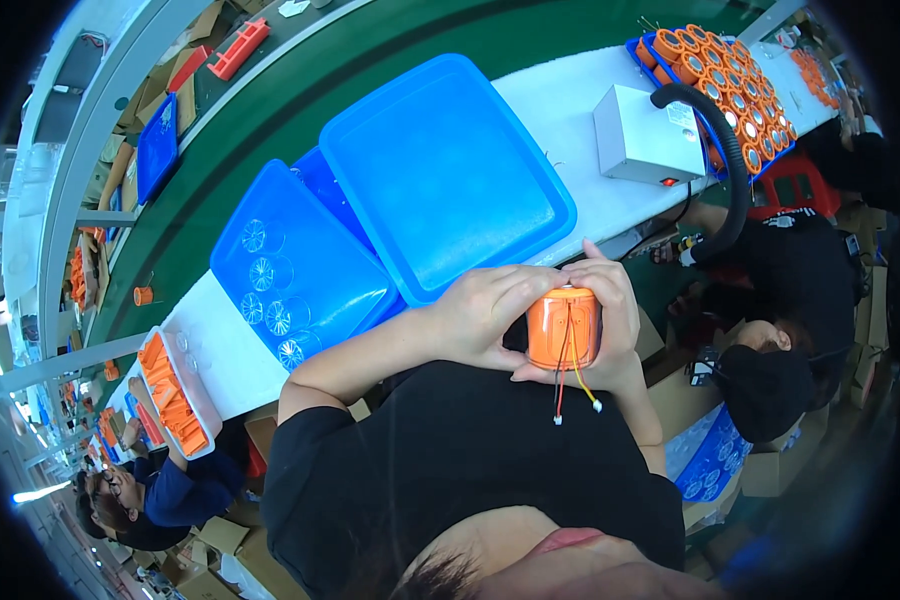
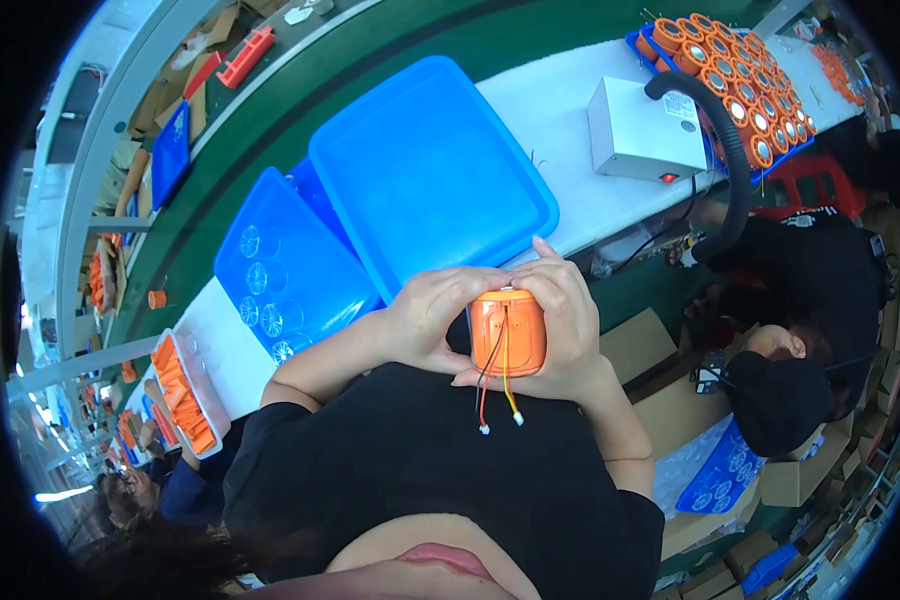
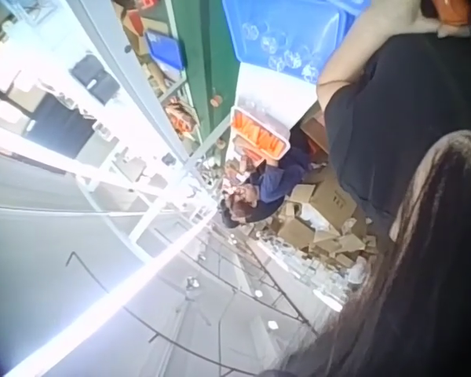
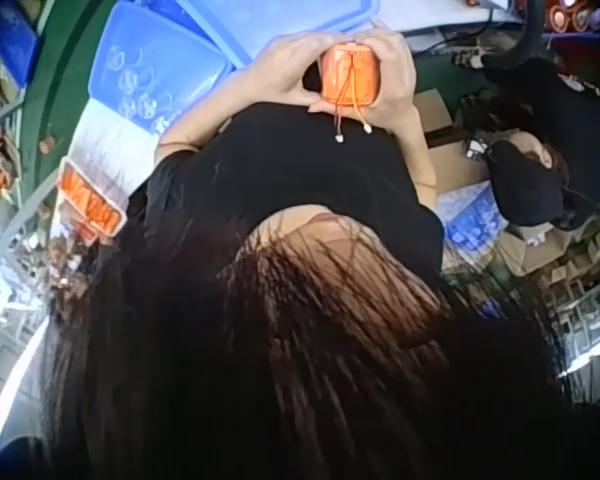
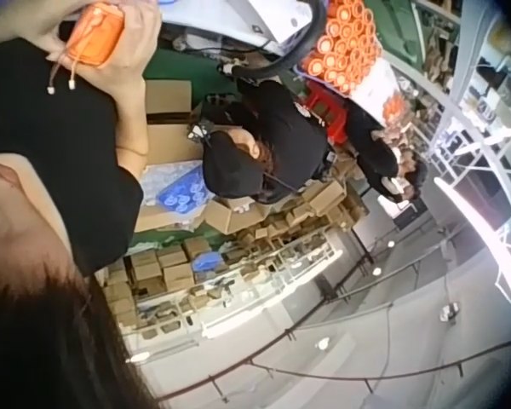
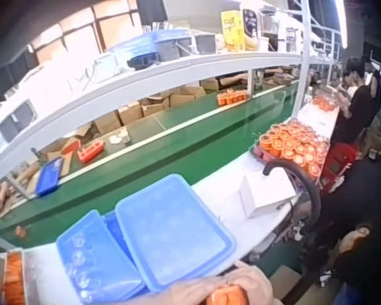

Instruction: The person assembles orange electrical components into clear plastic housings by hand, taking the components from blue trays and inserting them into the housings on a factory production line.

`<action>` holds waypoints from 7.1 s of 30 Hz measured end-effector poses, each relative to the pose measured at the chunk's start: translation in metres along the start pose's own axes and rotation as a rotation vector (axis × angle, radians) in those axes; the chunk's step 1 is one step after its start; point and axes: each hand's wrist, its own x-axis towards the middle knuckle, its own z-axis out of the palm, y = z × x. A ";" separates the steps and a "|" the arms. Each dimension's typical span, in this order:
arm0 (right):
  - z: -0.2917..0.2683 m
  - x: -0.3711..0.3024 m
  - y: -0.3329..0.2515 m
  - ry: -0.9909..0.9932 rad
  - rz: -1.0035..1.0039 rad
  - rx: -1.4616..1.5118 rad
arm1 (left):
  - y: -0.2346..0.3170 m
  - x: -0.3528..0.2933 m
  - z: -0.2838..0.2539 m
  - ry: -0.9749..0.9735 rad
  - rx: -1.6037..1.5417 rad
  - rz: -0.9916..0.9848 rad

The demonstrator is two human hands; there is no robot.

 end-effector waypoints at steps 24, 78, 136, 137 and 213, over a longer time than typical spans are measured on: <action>0.073 -0.011 0.110 0.216 0.799 -0.100 | -0.356 -0.112 -0.278 0.579 0.858 -1.335; -0.475 -0.191 0.275 1.098 0.760 1.457 | 0.086 0.244 0.362 0.176 -0.325 -1.078; -0.572 -0.324 0.354 0.651 1.329 -1.037 | 0.056 0.308 0.402 -0.373 0.195 -0.776; -0.588 -0.331 0.356 0.585 1.181 -1.165 | 0.055 0.312 0.411 -0.300 0.213 -0.836; -0.225 0.078 0.400 -0.134 0.353 0.298 | -0.069 0.135 0.113 1.279 0.494 -1.541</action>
